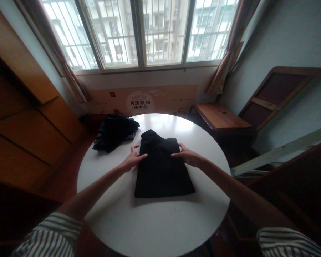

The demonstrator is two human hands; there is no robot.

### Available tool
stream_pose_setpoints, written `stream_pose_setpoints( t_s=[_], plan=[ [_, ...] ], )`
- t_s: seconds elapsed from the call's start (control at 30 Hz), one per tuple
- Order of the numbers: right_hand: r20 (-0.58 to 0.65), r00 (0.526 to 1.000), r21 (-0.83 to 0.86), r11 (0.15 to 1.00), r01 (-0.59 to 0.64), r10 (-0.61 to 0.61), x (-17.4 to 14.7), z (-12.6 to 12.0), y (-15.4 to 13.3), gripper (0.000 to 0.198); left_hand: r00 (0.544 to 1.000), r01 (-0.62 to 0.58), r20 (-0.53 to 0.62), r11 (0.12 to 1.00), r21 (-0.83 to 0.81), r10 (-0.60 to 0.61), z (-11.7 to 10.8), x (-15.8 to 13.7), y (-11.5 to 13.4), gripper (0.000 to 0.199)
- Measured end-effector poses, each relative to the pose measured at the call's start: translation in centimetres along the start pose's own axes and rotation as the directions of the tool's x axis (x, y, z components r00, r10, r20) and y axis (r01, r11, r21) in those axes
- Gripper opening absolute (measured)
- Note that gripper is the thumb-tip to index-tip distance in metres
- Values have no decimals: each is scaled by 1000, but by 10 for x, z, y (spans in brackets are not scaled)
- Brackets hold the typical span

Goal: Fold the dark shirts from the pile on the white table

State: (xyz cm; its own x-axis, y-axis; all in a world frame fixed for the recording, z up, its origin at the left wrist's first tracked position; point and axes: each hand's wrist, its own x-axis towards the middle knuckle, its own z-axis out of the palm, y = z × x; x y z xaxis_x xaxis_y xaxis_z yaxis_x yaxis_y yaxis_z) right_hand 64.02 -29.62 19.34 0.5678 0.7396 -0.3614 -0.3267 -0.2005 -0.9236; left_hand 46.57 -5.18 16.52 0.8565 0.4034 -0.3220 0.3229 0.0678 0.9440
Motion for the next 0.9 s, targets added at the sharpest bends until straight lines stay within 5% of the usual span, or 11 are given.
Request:
stream_pose_setpoints(
  t_s=[0.13,0.27,0.4,0.57,0.7,0.9],
  plan=[
    [-30,997,-15,998,68,-69,-6,1,7,115,982,-172,72,985,-4,172,-2,-3,-9,82],
    [89,974,-70,974,214,-208,-6,-6,15,91,976,-219,22,971,102,218,-4,-4,-9,47],
    [102,971,-135,964,230,-217,-3,-13,18,52,982,-181,71,981,75,175,-9,-2,-4,53],
    [118,959,-172,945,277,-259,-12,-10,8,60,951,-281,192,939,200,244,-17,-6,10,84],
    [163,928,-117,927,356,-336,-42,-3,-13,63,886,-464,189,817,342,424,-19,-47,40,74],
    [82,904,4,907,421,-420,-91,9,-45,55,938,-340,130,926,165,321,-19,-112,94,64]
  ],
)
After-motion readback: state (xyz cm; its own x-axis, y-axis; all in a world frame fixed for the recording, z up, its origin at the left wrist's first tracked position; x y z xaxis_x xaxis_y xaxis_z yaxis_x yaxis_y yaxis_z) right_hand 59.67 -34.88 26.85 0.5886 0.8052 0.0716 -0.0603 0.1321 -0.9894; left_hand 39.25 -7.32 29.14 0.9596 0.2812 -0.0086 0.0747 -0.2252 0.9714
